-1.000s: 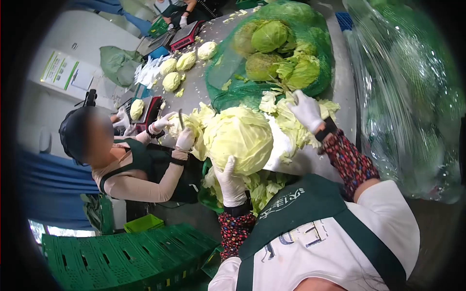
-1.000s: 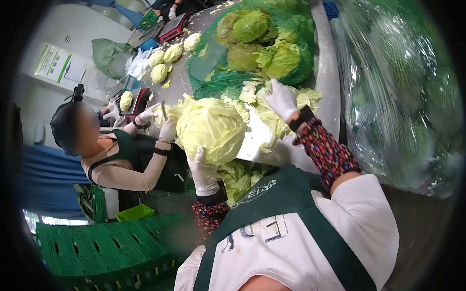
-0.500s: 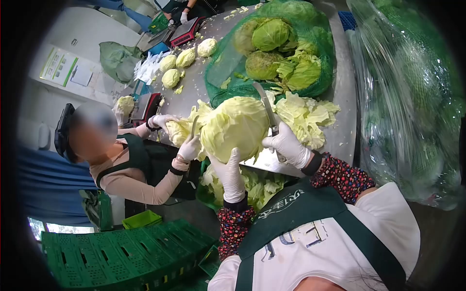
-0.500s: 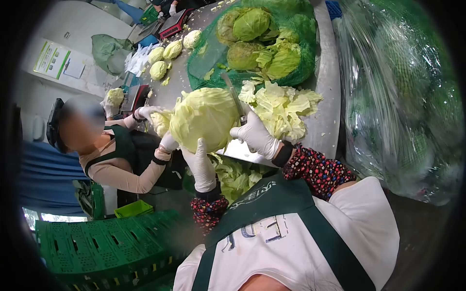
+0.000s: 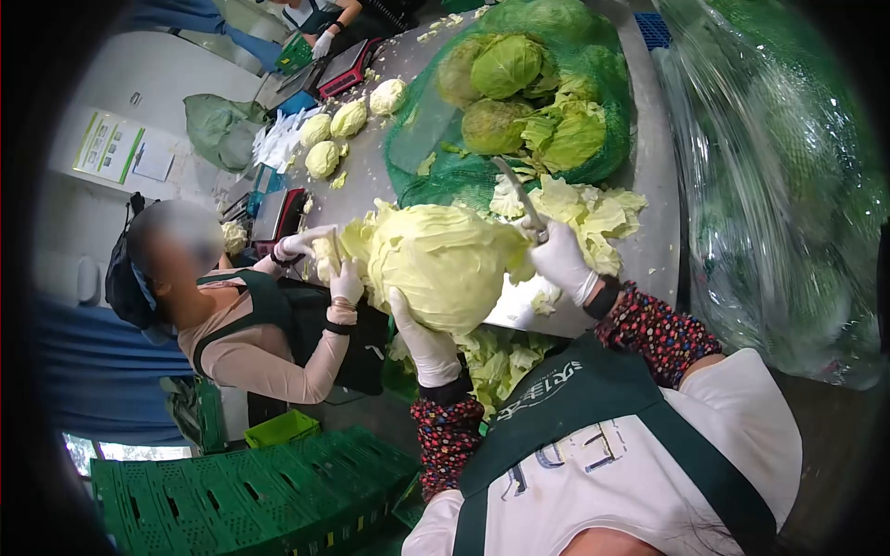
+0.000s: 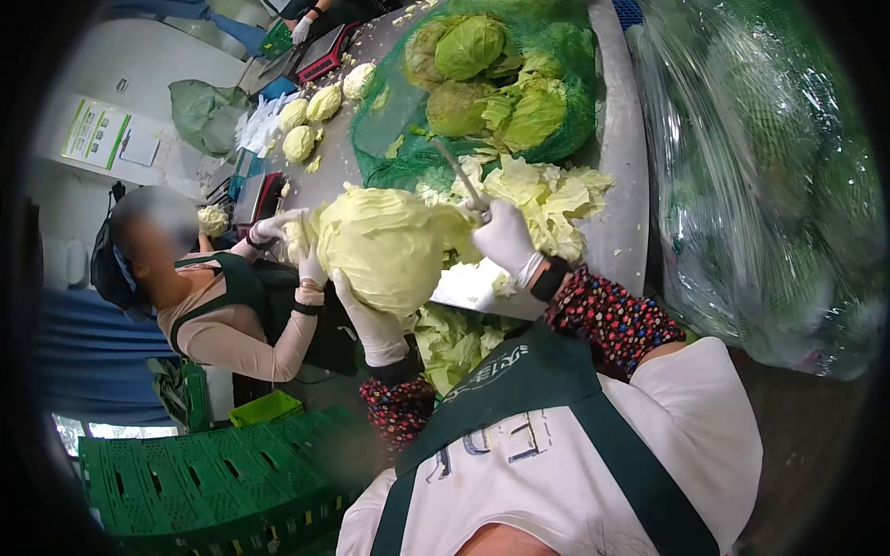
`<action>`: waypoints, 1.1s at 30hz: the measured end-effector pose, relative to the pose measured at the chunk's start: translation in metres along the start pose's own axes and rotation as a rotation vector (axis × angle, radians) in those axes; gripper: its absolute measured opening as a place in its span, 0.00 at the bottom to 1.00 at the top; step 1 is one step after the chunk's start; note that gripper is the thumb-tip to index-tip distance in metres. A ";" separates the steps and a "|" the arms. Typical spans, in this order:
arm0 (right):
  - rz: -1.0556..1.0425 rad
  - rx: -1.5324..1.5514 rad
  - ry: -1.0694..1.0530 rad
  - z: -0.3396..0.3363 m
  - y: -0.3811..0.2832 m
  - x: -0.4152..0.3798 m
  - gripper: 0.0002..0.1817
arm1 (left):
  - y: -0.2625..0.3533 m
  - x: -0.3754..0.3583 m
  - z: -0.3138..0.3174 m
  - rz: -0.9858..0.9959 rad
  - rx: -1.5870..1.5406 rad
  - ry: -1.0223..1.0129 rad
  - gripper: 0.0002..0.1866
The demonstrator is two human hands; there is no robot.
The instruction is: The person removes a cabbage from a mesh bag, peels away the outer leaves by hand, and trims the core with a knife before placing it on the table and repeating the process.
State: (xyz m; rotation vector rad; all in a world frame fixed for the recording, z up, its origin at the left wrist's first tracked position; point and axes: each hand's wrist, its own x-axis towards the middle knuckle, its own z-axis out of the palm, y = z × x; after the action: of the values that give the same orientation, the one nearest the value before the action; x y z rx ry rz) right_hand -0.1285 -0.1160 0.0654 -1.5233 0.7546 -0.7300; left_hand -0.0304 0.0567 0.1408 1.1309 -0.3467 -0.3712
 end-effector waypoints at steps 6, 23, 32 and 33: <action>-0.203 -0.303 0.073 -0.015 0.017 0.040 0.11 | -0.016 -0.003 -0.002 -0.419 -0.337 -0.197 0.37; -0.446 -0.156 -0.364 -0.022 -0.089 -0.004 0.37 | -0.014 0.012 -0.015 -0.361 -0.277 -0.268 0.37; -0.138 -0.714 -0.318 -0.060 -0.041 0.027 0.37 | -0.079 0.004 -0.048 -0.385 -0.412 -0.423 0.27; -0.170 -0.664 -0.341 -0.058 -0.026 0.024 0.42 | -0.089 0.008 -0.051 -0.491 -0.634 -0.441 0.27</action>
State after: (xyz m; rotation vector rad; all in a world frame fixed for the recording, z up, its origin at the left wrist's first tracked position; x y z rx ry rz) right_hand -0.1600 -0.1683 0.0964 -2.2655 0.6391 -0.3258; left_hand -0.0100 0.0604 0.0398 0.4855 -0.2986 -1.0908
